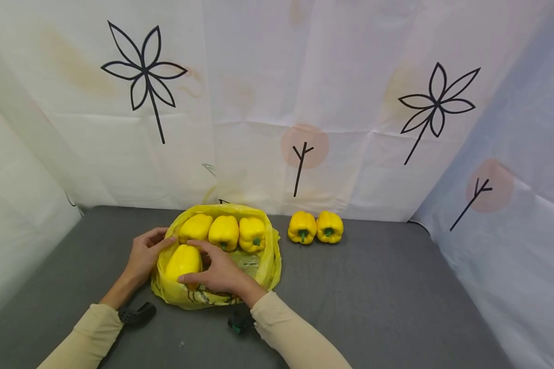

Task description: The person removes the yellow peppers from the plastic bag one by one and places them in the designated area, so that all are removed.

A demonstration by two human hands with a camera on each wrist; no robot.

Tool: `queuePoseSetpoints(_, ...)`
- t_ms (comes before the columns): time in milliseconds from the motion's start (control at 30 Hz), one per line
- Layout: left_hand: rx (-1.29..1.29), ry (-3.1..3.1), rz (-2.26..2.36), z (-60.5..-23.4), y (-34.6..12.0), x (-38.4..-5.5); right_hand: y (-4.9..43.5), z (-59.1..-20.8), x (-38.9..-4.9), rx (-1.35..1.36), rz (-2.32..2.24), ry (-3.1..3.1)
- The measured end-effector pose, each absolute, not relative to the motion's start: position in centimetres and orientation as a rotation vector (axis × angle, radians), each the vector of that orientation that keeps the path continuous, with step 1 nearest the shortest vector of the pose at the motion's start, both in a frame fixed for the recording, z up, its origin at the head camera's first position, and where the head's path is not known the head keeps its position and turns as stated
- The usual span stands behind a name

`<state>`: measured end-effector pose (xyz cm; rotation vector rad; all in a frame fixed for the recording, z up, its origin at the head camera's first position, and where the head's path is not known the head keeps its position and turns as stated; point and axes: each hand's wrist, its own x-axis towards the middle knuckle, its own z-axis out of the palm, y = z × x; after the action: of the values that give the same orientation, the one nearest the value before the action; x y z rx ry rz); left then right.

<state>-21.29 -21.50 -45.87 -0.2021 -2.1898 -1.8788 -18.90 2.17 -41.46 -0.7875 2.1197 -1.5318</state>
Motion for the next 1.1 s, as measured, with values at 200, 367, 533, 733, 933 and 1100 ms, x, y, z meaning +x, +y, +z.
queuePoseSetpoints(200,-0.2,-2.185,-1.892,-45.8,-21.4,-21.2,2.4,-41.4,-18.7,-0.788,-1.589,2.107)
queuePoseSetpoints(367,-0.192,-2.187,-1.891,-45.9,-21.4,-21.2,2.7,-41.0,-18.6,-0.792,-1.616,2.128)
queuePoseSetpoints(533,-0.181,-2.185,-1.89,-45.8,-21.4,-21.3,3.1,-40.3,-18.6,-0.794,-1.644,2.141)
queuePoseSetpoints(733,-0.184,-2.185,-1.884,-45.7,-21.4,-21.3,3.3,-39.4,-18.4,-0.807,-1.707,2.121)
queuePoseSetpoints(933,-0.195,-2.184,-1.883,-45.9,-21.5,-21.4,3.9,-38.5,-18.1,-0.807,-1.726,2.116)
queuePoseSetpoints(1100,-0.209,-2.181,-1.874,-46.0,-21.5,-21.4,4.4,-37.7,-17.7,-0.794,-1.715,2.124)
